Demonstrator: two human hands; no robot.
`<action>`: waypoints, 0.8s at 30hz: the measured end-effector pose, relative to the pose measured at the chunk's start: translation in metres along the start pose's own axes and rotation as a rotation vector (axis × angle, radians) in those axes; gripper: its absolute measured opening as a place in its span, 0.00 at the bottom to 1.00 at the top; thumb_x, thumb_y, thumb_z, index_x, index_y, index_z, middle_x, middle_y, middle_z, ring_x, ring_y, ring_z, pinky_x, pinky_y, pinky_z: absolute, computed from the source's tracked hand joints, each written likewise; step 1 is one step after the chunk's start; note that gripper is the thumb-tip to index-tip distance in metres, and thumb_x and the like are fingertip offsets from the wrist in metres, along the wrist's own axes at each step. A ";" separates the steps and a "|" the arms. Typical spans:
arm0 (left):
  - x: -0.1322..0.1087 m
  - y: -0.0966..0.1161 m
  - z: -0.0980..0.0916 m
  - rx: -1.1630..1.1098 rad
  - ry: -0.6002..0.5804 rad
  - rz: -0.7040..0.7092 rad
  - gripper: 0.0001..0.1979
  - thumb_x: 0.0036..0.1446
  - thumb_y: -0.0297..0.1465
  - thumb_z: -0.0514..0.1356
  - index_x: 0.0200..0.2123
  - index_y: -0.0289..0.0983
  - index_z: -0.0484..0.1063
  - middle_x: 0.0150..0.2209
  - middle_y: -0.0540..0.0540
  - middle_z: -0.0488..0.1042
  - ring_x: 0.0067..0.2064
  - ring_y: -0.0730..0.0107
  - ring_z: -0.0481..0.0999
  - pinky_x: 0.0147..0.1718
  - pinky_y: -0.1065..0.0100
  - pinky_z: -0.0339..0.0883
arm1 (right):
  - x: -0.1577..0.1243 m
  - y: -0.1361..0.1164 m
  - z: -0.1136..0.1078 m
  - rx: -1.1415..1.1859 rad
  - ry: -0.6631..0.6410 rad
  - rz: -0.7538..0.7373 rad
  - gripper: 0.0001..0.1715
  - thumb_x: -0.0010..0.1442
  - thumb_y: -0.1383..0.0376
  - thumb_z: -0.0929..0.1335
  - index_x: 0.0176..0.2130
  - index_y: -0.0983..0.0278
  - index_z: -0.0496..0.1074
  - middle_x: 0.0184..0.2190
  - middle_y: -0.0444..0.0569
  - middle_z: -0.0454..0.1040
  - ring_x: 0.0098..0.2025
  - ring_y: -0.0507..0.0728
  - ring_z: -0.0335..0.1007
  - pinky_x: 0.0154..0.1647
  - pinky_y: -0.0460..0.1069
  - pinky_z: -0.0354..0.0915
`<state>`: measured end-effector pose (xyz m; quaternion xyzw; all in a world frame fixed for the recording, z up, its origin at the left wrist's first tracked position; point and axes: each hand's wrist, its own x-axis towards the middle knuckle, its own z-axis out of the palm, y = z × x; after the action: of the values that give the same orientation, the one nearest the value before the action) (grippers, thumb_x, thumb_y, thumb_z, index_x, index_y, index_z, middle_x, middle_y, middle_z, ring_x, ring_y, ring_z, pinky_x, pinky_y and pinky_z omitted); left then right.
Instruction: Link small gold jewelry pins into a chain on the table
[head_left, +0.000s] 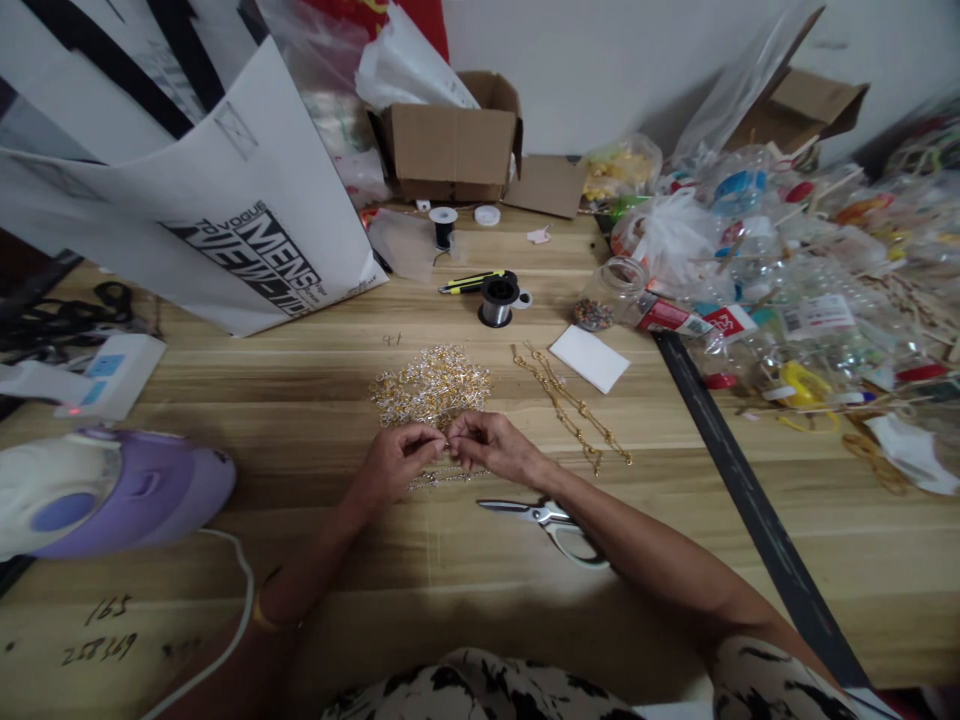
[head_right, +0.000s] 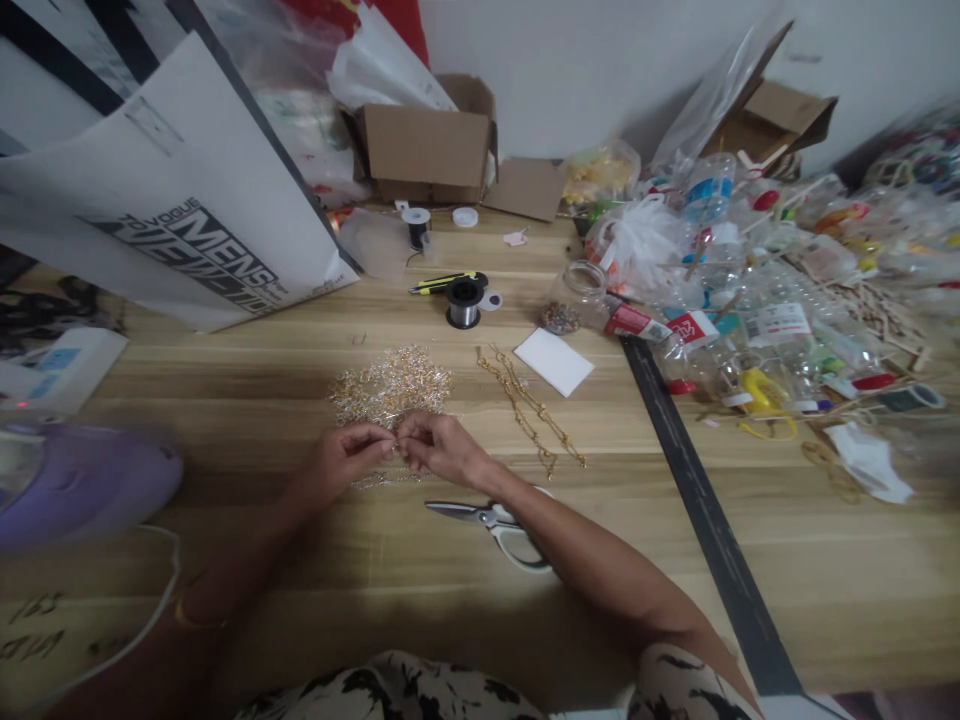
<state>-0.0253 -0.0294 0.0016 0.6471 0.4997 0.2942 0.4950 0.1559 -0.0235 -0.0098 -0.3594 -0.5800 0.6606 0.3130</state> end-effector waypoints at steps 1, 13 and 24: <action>0.000 0.001 -0.001 0.003 -0.003 0.001 0.09 0.51 0.34 0.59 0.26 0.34 0.74 0.23 0.49 0.74 0.27 0.72 0.71 0.26 0.74 0.63 | 0.000 -0.001 0.000 -0.005 0.002 0.001 0.06 0.57 0.65 0.65 0.31 0.66 0.65 0.23 0.42 0.66 0.22 0.46 0.63 0.23 0.42 0.64; 0.002 -0.002 0.001 -0.050 -0.012 0.003 0.10 0.49 0.35 0.60 0.26 0.34 0.73 0.24 0.49 0.73 0.27 0.72 0.70 0.27 0.73 0.62 | 0.000 -0.003 0.000 -0.009 0.015 -0.012 0.06 0.56 0.65 0.65 0.31 0.67 0.65 0.24 0.42 0.66 0.22 0.46 0.64 0.23 0.42 0.65; 0.003 0.000 0.000 -0.108 -0.033 0.005 0.06 0.47 0.32 0.61 0.26 0.33 0.71 0.22 0.50 0.72 0.24 0.75 0.69 0.24 0.75 0.61 | -0.001 -0.007 0.001 -0.002 0.002 -0.009 0.06 0.56 0.64 0.65 0.31 0.66 0.66 0.22 0.41 0.65 0.21 0.47 0.62 0.22 0.42 0.63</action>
<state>-0.0246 -0.0270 0.0009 0.6255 0.4731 0.3113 0.5367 0.1557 -0.0237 -0.0028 -0.3581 -0.5820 0.6581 0.3161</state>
